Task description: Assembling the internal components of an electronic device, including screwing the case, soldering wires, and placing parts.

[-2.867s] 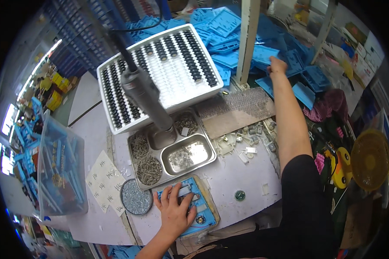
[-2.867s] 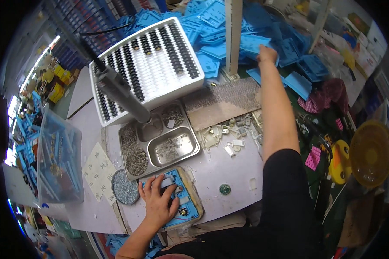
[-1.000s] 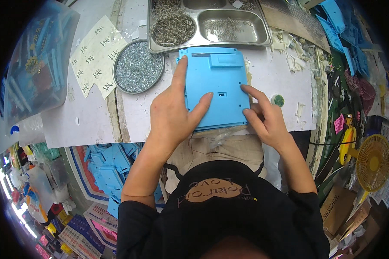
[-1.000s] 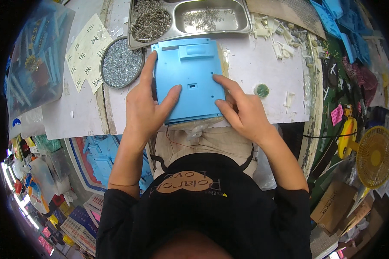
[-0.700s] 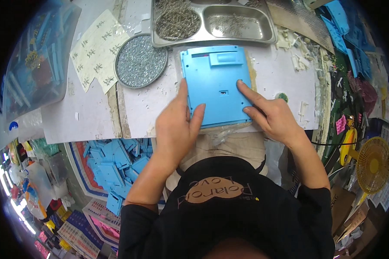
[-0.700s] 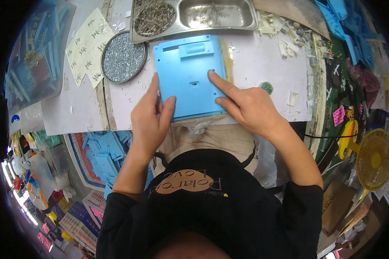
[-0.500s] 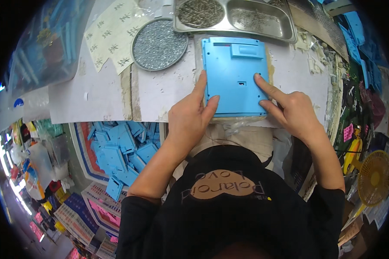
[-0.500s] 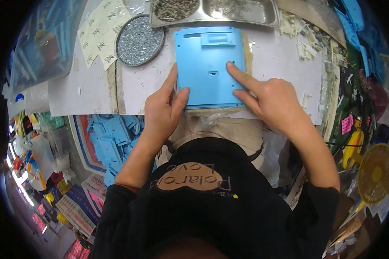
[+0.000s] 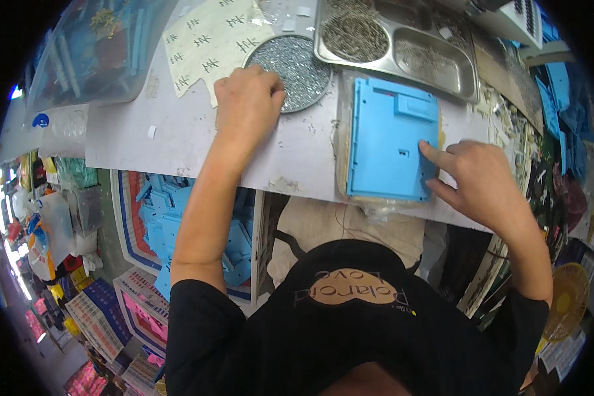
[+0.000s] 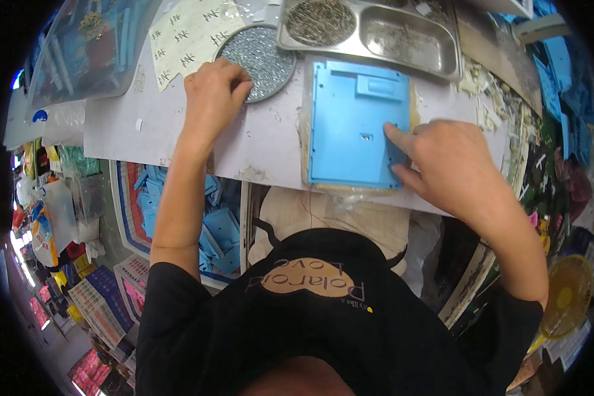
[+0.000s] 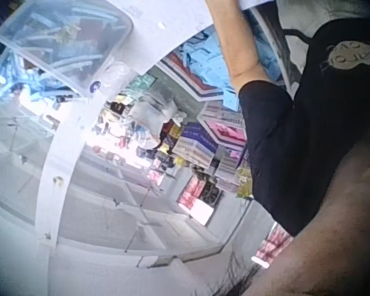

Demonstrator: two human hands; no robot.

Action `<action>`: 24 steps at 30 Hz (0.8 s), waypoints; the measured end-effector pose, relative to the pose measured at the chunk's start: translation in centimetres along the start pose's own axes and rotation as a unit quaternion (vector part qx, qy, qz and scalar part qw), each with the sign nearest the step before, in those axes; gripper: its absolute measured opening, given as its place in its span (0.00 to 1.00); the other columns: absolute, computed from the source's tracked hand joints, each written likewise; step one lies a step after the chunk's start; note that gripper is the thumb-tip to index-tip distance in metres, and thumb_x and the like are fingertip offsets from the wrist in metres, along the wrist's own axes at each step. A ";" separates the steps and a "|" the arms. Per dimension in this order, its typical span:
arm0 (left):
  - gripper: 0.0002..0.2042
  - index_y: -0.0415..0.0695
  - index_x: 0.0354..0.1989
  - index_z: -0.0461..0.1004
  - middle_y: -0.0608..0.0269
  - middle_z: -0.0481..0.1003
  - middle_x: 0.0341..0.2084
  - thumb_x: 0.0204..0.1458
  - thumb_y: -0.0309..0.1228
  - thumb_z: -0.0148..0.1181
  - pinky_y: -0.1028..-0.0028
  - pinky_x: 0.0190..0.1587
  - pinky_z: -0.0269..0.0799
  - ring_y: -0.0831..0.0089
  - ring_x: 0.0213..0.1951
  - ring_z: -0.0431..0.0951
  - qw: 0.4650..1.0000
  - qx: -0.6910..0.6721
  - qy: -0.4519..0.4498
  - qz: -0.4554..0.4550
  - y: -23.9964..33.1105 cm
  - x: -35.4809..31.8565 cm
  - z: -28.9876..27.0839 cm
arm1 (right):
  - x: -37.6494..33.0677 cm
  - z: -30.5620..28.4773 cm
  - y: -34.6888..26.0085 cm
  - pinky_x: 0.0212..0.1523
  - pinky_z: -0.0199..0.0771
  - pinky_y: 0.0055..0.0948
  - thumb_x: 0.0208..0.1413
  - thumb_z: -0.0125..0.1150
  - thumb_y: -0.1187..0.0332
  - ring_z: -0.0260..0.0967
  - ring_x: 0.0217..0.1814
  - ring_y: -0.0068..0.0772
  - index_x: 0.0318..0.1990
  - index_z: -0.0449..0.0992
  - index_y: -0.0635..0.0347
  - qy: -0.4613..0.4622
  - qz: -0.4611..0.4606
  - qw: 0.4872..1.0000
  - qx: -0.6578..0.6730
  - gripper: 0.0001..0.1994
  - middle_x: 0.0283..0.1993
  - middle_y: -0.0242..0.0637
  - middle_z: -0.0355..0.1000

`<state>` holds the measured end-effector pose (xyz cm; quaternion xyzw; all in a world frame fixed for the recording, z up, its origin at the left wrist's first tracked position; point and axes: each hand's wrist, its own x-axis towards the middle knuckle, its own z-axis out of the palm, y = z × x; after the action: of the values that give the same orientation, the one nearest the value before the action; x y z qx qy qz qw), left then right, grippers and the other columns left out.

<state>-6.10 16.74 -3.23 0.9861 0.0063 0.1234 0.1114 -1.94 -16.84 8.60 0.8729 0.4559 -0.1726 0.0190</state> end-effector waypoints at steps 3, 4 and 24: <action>0.06 0.46 0.28 0.79 0.67 0.77 0.30 0.51 0.34 0.67 0.61 0.44 0.64 0.63 0.37 0.77 0.998 -0.062 0.013 -0.018 -0.4 -0.9 0.3 | 5.0 -1.6 0.8 0.42 0.71 0.39 0.44 0.72 0.69 0.68 0.43 0.42 0.39 0.84 0.58 0.091 -0.099 0.990 0.028 0.13 0.33 0.38 0.71; 0.06 0.46 0.29 0.79 0.67 0.77 0.29 0.51 0.34 0.67 0.60 0.44 0.63 0.63 0.37 0.76 0.998 -0.057 0.030 -0.016 -0.3 -0.8 0.5 | 8.0 -1.4 0.1 0.42 0.71 0.38 0.44 0.72 0.70 0.68 0.43 0.42 0.38 0.83 0.59 0.165 -0.138 0.976 0.032 0.11 0.33 0.37 0.71; 0.07 0.44 0.26 0.79 0.63 0.75 0.25 0.49 0.32 0.71 0.60 0.44 0.62 0.64 0.30 0.75 0.947 -0.308 0.083 -0.024 8.8 -0.3 1.2 | 13.2 0.1 3.4 0.46 0.70 0.39 0.52 0.67 0.71 0.70 0.44 0.41 0.31 0.79 0.62 0.311 -0.125 0.930 0.150 0.05 0.35 0.36 0.76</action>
<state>-6.23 7.86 -2.53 0.8895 0.0007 0.1981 0.4118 7.63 -8.41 3.89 0.8113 0.5137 0.0403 -0.2763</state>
